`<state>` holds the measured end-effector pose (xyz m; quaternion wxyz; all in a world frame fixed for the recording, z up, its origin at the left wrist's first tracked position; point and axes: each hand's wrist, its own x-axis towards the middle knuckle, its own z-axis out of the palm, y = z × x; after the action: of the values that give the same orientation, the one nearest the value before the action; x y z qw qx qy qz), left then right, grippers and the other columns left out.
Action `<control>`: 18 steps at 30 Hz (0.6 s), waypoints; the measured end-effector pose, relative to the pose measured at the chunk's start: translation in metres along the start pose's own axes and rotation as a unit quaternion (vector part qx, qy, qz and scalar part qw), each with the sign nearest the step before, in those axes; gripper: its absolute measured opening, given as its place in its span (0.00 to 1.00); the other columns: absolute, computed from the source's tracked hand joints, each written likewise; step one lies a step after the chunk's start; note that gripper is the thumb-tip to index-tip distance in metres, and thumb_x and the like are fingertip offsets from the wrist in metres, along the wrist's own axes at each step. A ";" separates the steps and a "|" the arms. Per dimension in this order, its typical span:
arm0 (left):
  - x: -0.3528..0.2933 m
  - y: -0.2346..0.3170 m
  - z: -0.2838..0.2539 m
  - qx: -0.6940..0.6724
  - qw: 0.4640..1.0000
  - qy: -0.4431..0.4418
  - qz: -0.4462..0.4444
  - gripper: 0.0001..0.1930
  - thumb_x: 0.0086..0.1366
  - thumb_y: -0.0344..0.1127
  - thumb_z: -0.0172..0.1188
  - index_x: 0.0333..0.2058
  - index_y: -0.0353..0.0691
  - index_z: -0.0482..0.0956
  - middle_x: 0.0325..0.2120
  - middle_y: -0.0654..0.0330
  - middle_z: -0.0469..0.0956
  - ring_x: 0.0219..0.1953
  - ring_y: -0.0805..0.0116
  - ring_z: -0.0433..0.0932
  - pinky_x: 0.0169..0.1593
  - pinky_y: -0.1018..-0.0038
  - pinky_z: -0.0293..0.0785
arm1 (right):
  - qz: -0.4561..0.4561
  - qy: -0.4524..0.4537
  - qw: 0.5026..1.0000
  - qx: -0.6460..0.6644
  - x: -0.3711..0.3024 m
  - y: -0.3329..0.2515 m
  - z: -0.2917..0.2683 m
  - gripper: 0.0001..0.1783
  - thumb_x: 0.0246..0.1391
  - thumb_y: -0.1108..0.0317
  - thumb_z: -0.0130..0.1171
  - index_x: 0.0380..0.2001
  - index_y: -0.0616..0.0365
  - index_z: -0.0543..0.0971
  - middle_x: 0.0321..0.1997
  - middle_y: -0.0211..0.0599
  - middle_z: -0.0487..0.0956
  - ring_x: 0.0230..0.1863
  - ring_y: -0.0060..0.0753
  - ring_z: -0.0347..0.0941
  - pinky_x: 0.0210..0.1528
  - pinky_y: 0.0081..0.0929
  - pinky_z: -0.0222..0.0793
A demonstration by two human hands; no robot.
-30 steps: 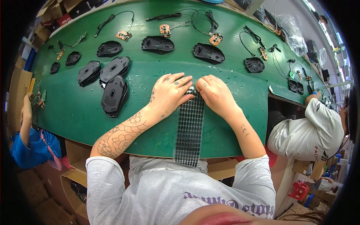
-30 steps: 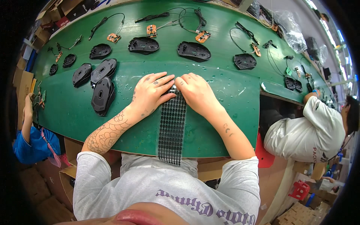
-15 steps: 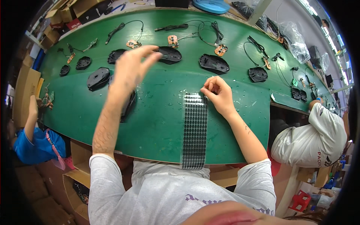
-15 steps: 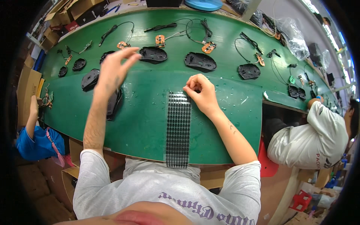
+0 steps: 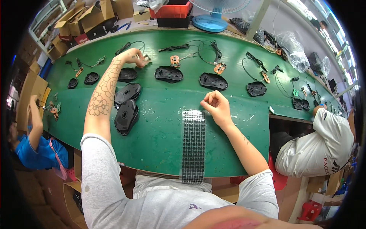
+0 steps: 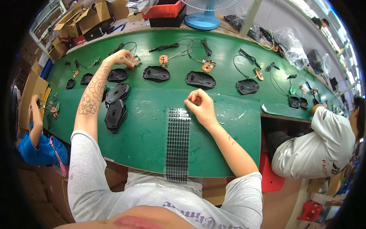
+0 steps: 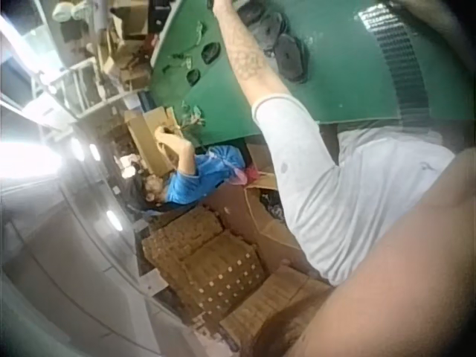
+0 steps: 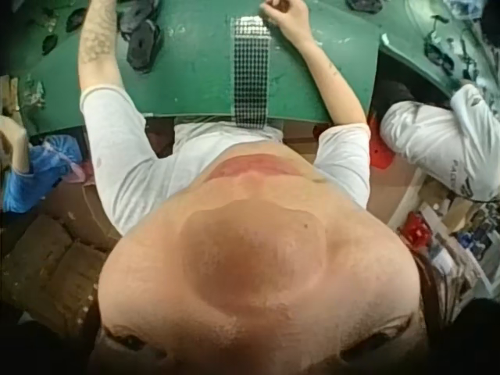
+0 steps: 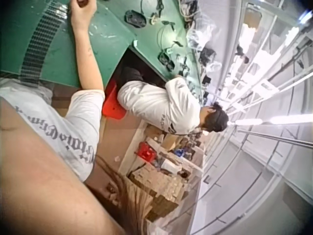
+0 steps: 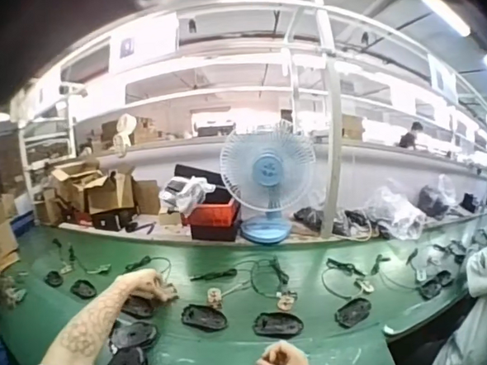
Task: Manual assembly of circuit boards and housing components for computer mice at a production line station.
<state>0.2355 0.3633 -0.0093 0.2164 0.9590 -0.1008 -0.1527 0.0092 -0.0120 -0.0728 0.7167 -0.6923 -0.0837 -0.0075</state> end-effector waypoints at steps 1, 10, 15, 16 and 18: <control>0.001 0.001 -0.002 -0.044 0.999 0.004 -0.006 0.14 0.51 0.36 0.68 0.38 0.42 0.80 0.28 0.66 0.81 0.31 0.73 0.76 0.34 0.75 0.71 | -0.003 0.003 1.000 0.010 0.001 0.001 0.002 0.14 0.46 0.82 0.62 0.26 0.55 0.67 0.33 0.31 0.74 0.31 0.21 0.68 0.37 0.15 0.65; -0.050 0.080 0.080 -0.622 0.775 0.108 0.035 0.24 0.68 0.36 0.58 0.61 0.40 0.66 0.42 0.65 0.78 0.30 0.86 0.72 0.25 0.93 0.62 | -0.032 0.069 0.996 0.037 0.022 0.014 -0.004 0.09 0.43 0.74 0.66 0.24 0.55 0.73 0.23 0.23 0.71 0.24 0.18 0.62 0.30 0.18 0.62; -0.099 0.119 0.122 -0.637 0.769 0.048 0.008 0.24 0.68 0.39 0.58 0.60 0.40 0.67 0.47 0.61 0.76 0.44 0.78 0.78 0.34 0.90 0.69 | -0.056 0.092 0.993 0.051 0.025 0.010 -0.003 0.10 0.42 0.75 0.65 0.23 0.55 0.72 0.25 0.25 0.74 0.25 0.18 0.63 0.30 0.16 0.63; -0.106 0.126 0.128 -0.616 0.786 0.061 -0.006 0.23 0.68 0.40 0.58 0.59 0.39 0.67 0.47 0.61 0.76 0.43 0.77 0.78 0.34 0.90 0.69 | -0.062 0.087 0.991 0.084 0.025 0.009 -0.003 0.10 0.42 0.76 0.65 0.23 0.55 0.71 0.25 0.25 0.74 0.25 0.18 0.63 0.30 0.16 0.63; -0.127 0.140 0.145 -0.584 0.807 0.083 -0.019 0.23 0.67 0.39 0.59 0.57 0.39 0.67 0.45 0.59 0.76 0.41 0.75 0.80 0.35 0.88 0.70 | -0.065 0.077 0.986 0.131 0.023 0.012 -0.003 0.11 0.41 0.77 0.65 0.22 0.55 0.71 0.26 0.26 0.76 0.25 0.17 0.65 0.31 0.16 0.64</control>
<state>0.0498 0.2162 -0.0398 0.7404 0.6621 0.0438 -0.1067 0.0336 -0.0116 -0.0813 0.8035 -0.5828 -0.0731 -0.0967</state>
